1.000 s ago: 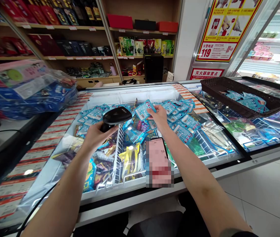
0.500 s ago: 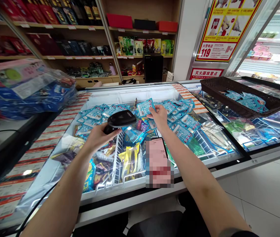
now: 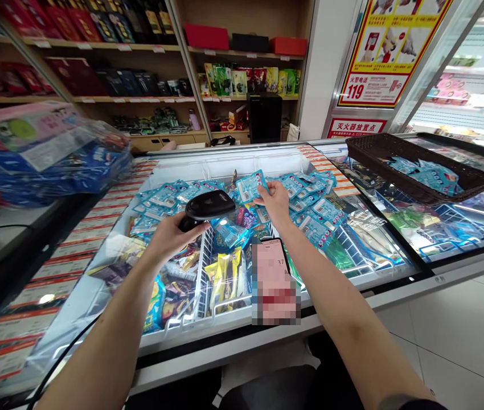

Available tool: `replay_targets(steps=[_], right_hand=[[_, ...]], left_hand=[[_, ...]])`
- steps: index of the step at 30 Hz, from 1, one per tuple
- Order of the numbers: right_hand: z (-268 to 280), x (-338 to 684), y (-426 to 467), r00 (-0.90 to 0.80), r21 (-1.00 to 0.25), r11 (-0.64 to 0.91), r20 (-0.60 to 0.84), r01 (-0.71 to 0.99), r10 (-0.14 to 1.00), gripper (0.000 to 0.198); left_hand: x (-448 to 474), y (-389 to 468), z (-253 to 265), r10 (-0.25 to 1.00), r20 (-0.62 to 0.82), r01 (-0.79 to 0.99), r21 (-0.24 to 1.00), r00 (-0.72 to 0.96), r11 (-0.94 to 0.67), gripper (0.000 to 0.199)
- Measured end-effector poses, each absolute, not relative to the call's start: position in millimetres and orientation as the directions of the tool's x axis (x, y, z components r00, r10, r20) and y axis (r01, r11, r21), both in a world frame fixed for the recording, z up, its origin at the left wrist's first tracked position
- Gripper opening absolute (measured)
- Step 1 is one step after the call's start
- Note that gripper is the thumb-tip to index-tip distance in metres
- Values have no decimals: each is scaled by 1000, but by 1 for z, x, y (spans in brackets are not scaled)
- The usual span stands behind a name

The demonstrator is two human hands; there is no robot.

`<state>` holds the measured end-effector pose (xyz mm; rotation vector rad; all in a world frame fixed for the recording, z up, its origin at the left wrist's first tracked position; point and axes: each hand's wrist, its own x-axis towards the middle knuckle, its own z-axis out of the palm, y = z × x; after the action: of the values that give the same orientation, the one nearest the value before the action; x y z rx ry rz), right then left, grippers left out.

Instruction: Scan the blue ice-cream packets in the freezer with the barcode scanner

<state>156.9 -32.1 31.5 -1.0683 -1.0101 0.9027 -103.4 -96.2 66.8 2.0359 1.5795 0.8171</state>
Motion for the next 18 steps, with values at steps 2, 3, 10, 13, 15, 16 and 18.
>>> replay_targets(steps=[2,3,10,13,15,16,18], right_hand=[[32,162,-30,318,-967,252,225,-45,921,44],[32,166,-29,340,-966,259,238,-19,910,45],[36,201,-23,469,-935,233,337,266,817,52],[38,210,-24,523,-855,147,430,498,736,42],[38,213,-25,536,-782,52,472,621,701,37],[38,214,-25,529,-751,16,479,660,701,36],[37,215,-26,495,-700,-21,483,714,722,36]], left_hand=[[-105,-94,64,972,184,698,677,147,-234,47],[-107,-92,63,976,180,697,683,126,-216,47],[-113,-87,60,969,245,728,668,-21,-153,46],[-114,-88,62,969,239,718,686,-67,-120,46],[-114,-89,63,970,230,706,700,-80,-108,46],[-114,-89,63,971,227,700,706,-81,-107,46],[-114,-89,64,972,223,692,714,-77,-109,46]])
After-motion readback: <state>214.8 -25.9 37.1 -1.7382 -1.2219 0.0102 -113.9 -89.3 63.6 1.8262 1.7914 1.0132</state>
